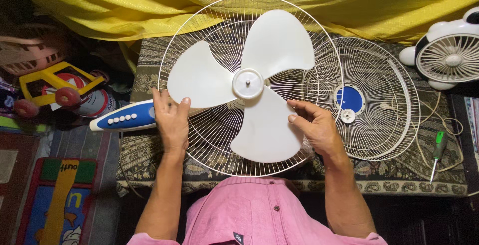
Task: The person assembles a small electric fan by hand. They attach the fan blades to the motor hub, secure the center cap, and then attach both the front and rear wire cages to complete the assembly.
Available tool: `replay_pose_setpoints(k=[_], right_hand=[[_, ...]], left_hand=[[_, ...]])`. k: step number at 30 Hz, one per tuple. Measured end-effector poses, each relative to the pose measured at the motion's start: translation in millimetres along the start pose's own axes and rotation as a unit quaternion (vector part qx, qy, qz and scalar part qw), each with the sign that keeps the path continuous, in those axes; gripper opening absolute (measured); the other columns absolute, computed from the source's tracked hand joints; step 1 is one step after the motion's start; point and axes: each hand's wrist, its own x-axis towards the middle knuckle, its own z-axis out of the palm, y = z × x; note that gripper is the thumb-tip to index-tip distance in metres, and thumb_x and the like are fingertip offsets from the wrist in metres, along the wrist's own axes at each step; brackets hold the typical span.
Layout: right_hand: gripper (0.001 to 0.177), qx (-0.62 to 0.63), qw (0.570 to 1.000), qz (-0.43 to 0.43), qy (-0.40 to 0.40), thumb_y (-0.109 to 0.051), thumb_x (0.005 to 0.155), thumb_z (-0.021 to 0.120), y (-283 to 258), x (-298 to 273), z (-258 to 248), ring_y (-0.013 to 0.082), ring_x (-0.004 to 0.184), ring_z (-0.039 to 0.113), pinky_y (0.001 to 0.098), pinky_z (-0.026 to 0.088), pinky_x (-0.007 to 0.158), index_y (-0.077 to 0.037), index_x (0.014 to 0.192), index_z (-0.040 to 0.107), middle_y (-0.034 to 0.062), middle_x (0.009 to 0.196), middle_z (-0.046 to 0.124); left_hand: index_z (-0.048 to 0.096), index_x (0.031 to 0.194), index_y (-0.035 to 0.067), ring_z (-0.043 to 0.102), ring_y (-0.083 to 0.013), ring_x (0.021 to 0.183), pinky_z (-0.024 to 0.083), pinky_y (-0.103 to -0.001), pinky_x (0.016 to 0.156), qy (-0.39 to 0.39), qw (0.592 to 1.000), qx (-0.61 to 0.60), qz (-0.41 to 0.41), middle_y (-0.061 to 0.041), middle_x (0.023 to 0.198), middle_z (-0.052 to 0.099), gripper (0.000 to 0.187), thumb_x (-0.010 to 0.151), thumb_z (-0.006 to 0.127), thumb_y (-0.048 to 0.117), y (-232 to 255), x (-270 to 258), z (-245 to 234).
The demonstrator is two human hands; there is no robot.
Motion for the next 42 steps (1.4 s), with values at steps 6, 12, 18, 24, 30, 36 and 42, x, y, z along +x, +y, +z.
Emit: replay_pose_setpoints(k=[6, 12, 18, 24, 30, 36, 42], right_hand=[[0.04, -0.074, 0.997, 0.001, 0.025, -0.012, 0.086, 0.074, -9, 6, 6, 0.0183, 0.093, 0.072, 0.0312, 0.06, 0.083, -0.006, 0.125, 0.071, 0.0105, 0.107, 0.077], [0.031, -0.113, 0.99, 0.066, 0.043, -0.015, 0.089, 0.069, -15, 8, 12, 0.0223, 0.077, 0.074, 0.0381, 0.063, 0.069, -0.008, 0.119, 0.075, 0.014, 0.095, 0.079], [0.035, -0.03, 0.998, 0.052, -0.022, -0.013, 0.087, 0.074, -9, 0, 15, 0.0143, 0.074, 0.072, 0.0274, 0.061, 0.064, 0.0, 0.12, 0.073, 0.0099, 0.091, 0.078], [0.059, -0.046, 0.994, 0.055, -0.082, -0.006, 0.08, 0.078, -12, 1, 12, 0.01, 0.068, 0.062, 0.0249, 0.05, 0.053, -0.004, 0.136, 0.062, 0.0039, 0.09, 0.072], [0.042, -0.117, 0.986, -0.017, 0.116, -0.013, 0.089, 0.079, -6, -8, -4, 0.0124, 0.076, 0.069, 0.0234, 0.056, 0.061, 0.0, 0.128, 0.073, 0.0083, 0.095, 0.075], [0.051, -0.225, 0.959, -0.045, 0.167, -0.01, 0.09, 0.069, -19, 7, -19, 0.0299, 0.091, 0.071, 0.0357, 0.066, 0.07, 0.004, 0.137, 0.057, 0.0259, 0.126, 0.06], [0.049, -0.232, 0.956, -0.126, 0.128, -0.011, 0.096, 0.063, -6, 19, -8, 0.048, 0.143, 0.047, 0.0498, 0.049, 0.11, 0.005, 0.142, 0.056, 0.037, 0.154, 0.044]], left_hand=[[0.048, 0.145, -0.004, 0.029, -0.045, 0.149, 0.02, -0.055, 0.123, -0.064, 0.891, 0.369, 0.257, -0.028, 0.156, 0.042, 0.066, 0.088, 0.078, 0.01, 4, -22, 26], [0.071, 0.126, 0.008, 0.057, -0.0313, 0.131, 0.036, -0.049, 0.114, -0.146, 0.837, 0.393, 0.352, -0.014, 0.133, 0.069, 0.04, 0.09, 0.079, 0.021, -33, -16, 74], [0.076, 0.116, 0.011, 0.062, -0.0224, 0.111, 0.041, -0.04, 0.096, -0.125, 0.818, 0.403, 0.391, -0.006, 0.116, 0.074, 0.031, 0.089, 0.082, 0.026, -48, -1, 102], [0.079, 0.104, 0.015, 0.058, -0.0234, 0.113, 0.037, -0.043, 0.101, -0.104, 0.815, 0.409, 0.397, -0.005, 0.115, 0.071, 0.021, 0.087, 0.083, 0.027, -49, 6, 108], [0.079, 0.102, 0.015, 0.054, -0.0256, 0.121, 0.032, -0.047, 0.108, -0.102, 0.824, 0.4, 0.387, -0.006, 0.12, 0.067, 0.018, 0.089, 0.083, 0.026, -45, 2, 102], [0.08, 0.097, 0.017, 0.05, -0.0285, 0.125, 0.03, -0.049, 0.109, -0.114, 0.822, 0.408, 0.381, -0.006, 0.122, 0.065, 0.015, 0.087, 0.084, 0.028, -37, -1, 102], [0.08, 0.095, 0.018, 0.049, -0.0307, 0.131, 0.028, -0.053, 0.116, -0.108, 0.808, 0.419, 0.4, -0.004, 0.125, 0.065, 0.012, 0.09, 0.082, 0.029, -52, 7, 103]])
